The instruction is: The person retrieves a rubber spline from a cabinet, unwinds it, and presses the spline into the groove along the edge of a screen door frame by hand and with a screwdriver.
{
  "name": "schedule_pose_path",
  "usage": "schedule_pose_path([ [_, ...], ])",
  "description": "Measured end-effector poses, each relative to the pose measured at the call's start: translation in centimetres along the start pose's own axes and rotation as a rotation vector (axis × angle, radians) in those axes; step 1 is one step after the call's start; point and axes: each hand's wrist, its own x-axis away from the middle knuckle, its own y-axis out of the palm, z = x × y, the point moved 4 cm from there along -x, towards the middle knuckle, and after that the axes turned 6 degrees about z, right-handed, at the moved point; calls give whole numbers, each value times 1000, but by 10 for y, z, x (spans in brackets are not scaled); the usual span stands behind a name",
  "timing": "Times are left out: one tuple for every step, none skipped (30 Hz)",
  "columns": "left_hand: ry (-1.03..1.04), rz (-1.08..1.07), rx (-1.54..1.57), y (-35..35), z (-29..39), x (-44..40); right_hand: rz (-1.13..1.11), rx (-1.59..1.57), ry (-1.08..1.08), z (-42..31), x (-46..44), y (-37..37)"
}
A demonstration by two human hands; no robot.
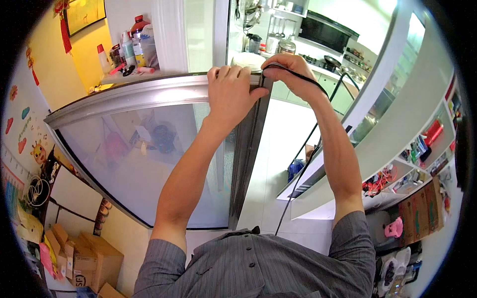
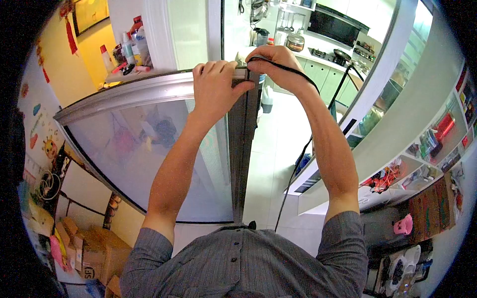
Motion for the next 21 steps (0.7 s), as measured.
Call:
schedule_pose_path([
  [0, 0, 1, 0, 0, 0, 0, 0, 0, -2, 0, -1],
  [2, 2, 2, 0, 0, 0, -21, 15, -5, -3, -1, -1],
  [4, 3, 3, 0, 0, 0, -43, 30, -10, -5, -1, -1],
  [3, 2, 3, 0, 0, 0, -43, 30, -9, -5, -3, -1],
  [3, 5, 4, 0, 0, 0, -61, 59, 1, -5, -4, 0],
  [2, 7, 5, -1, 0, 0, -79, 89, 11, -5, -5, 1],
  [2, 6, 6, 0, 1, 0, -78, 89, 13, -6, -6, 1],
  [2, 6, 11, 0, 0, 0, -87, 124, 10, -7, -7, 2],
  [1, 6, 15, 1, 0, 0, -95, 160, 6, -7, -7, 2],
  [1, 7, 15, 1, 0, 1, -95, 160, 5, -7, -8, 2],
  [1, 5, 10, 1, -1, 1, -116, 134, 10, -5, -8, 2],
  [0, 3, 4, 2, -1, 1, -136, 108, 15, -5, -8, 2],
  [0, 3, 5, 1, -1, 0, -136, 108, 15, -5, -8, 1],
  [-2, 0, 5, 1, 0, 0, -156, 112, 11, -5, -9, 1],
  [-4, -4, 6, 1, 0, 0, -175, 116, 8, -5, -10, 2],
  [-4, -6, 7, 1, 0, 1, -175, 116, 9, -5, -10, 1],
  [2, 4, 12, 0, -1, 1, -179, 140, 20, -5, -11, 1],
  [9, 14, 17, 0, -1, 1, -182, 165, 29, -6, -11, 1],
  [9, 13, 17, 0, -1, 1, -182, 164, 30, -8, -11, 1],
  [5, 5, 9, 1, -1, 1, -186, 164, 56, -12, -10, 2],
  [1, -2, 1, 1, -1, 1, -190, 163, 81, -15, -9, 2],
])
